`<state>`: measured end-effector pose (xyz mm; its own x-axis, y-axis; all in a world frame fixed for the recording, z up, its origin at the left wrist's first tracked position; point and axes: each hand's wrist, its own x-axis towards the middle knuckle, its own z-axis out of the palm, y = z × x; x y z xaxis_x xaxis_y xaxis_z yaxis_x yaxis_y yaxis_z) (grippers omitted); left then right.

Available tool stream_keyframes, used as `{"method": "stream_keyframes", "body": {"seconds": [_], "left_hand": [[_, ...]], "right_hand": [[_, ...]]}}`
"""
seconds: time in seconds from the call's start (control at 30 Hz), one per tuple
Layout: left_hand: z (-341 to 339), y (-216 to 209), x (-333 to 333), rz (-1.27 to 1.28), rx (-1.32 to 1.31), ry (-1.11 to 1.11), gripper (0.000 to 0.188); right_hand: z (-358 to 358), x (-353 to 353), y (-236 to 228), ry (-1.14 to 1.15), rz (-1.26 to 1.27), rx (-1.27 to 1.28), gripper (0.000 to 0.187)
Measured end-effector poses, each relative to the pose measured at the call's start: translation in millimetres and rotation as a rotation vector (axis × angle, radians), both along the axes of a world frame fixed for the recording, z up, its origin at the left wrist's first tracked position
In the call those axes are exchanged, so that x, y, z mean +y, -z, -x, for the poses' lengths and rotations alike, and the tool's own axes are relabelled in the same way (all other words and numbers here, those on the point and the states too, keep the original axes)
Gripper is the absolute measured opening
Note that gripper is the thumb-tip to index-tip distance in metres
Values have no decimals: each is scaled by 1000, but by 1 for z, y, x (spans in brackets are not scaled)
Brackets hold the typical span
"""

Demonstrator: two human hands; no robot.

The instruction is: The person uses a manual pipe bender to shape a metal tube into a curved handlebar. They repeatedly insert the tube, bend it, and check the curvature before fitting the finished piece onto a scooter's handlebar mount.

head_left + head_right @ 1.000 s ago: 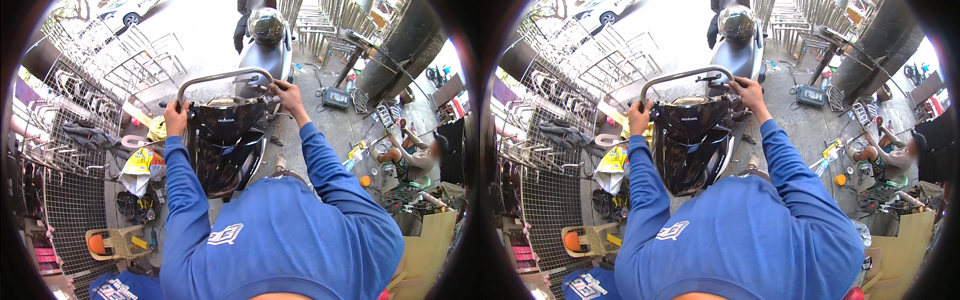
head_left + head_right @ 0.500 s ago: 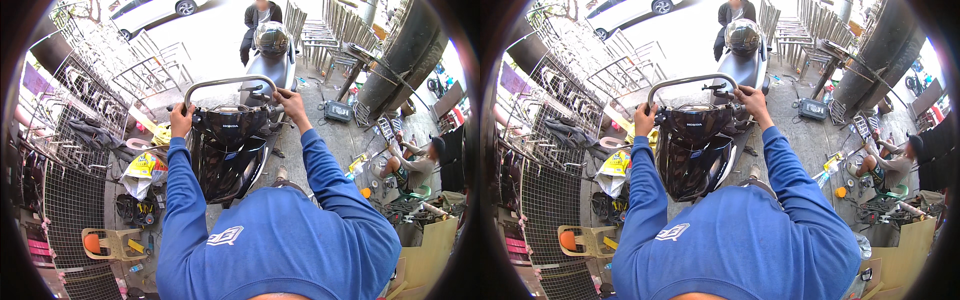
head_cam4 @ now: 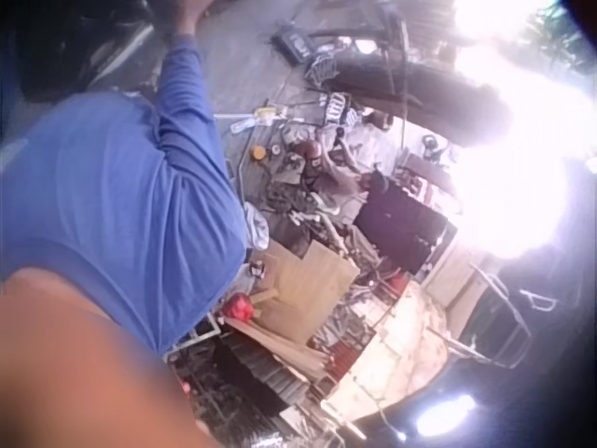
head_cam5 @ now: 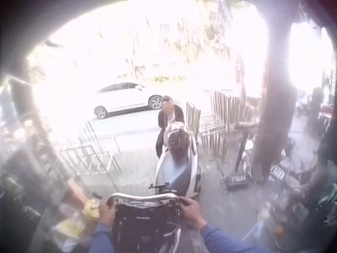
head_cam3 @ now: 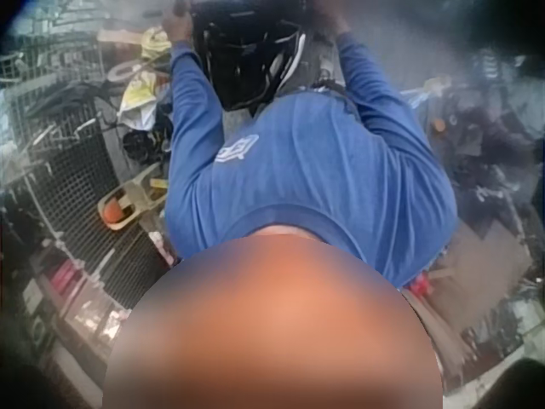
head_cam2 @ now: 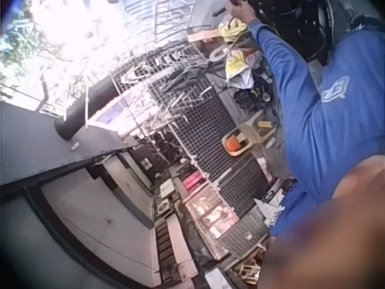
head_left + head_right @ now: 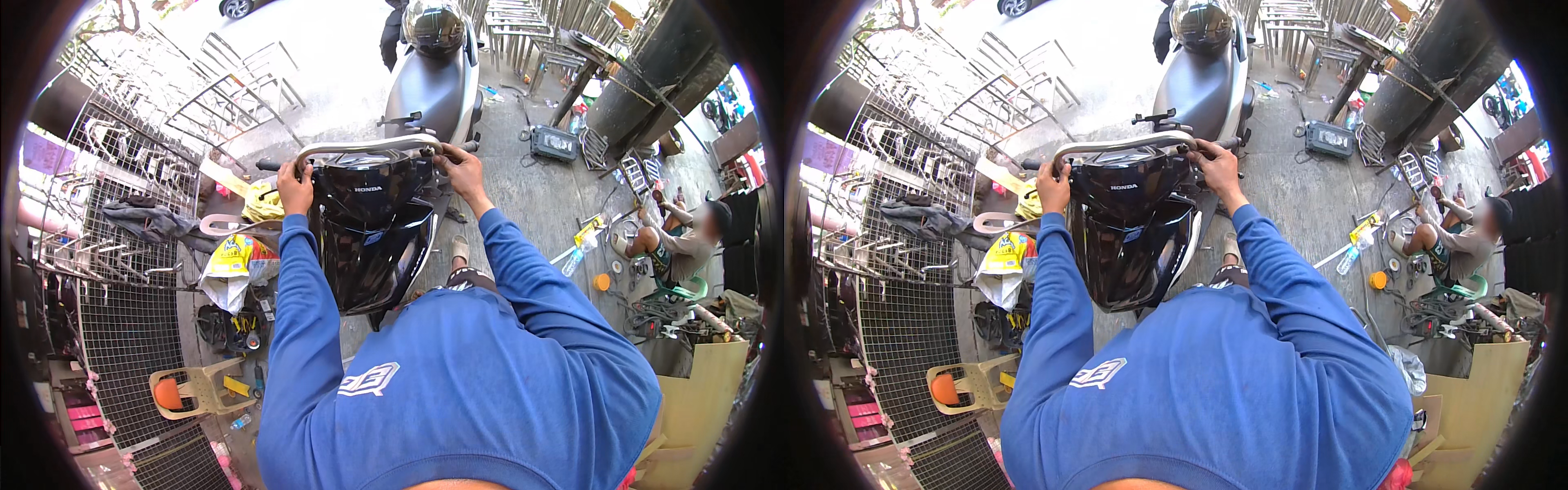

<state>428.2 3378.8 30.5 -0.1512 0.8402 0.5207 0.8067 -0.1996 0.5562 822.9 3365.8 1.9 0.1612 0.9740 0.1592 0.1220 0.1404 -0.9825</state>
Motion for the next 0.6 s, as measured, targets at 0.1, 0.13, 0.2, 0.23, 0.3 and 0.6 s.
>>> {"method": "stream_keyframes", "body": {"seconds": [0.1,0.13,0.2,0.23,0.3,0.6], "left_hand": [[-2,8,3,-69,77,-82,25],[-3,9,2,-55,55,-80,25],[-7,10,1,-84,57,-90,26],[-8,10,0,-70,52,-111,27],[-13,11,-2,-129,71,-131,30],[-22,9,1,-93,154,-236,32]], "right_hand": [[5,0,12,-7,6,57,36],[6,-1,14,-14,11,94,36],[6,-1,17,-18,33,128,36],[6,-1,18,-17,47,123,36],[5,0,19,-28,28,64,35],[-8,17,17,-132,11,-118,36]]}}
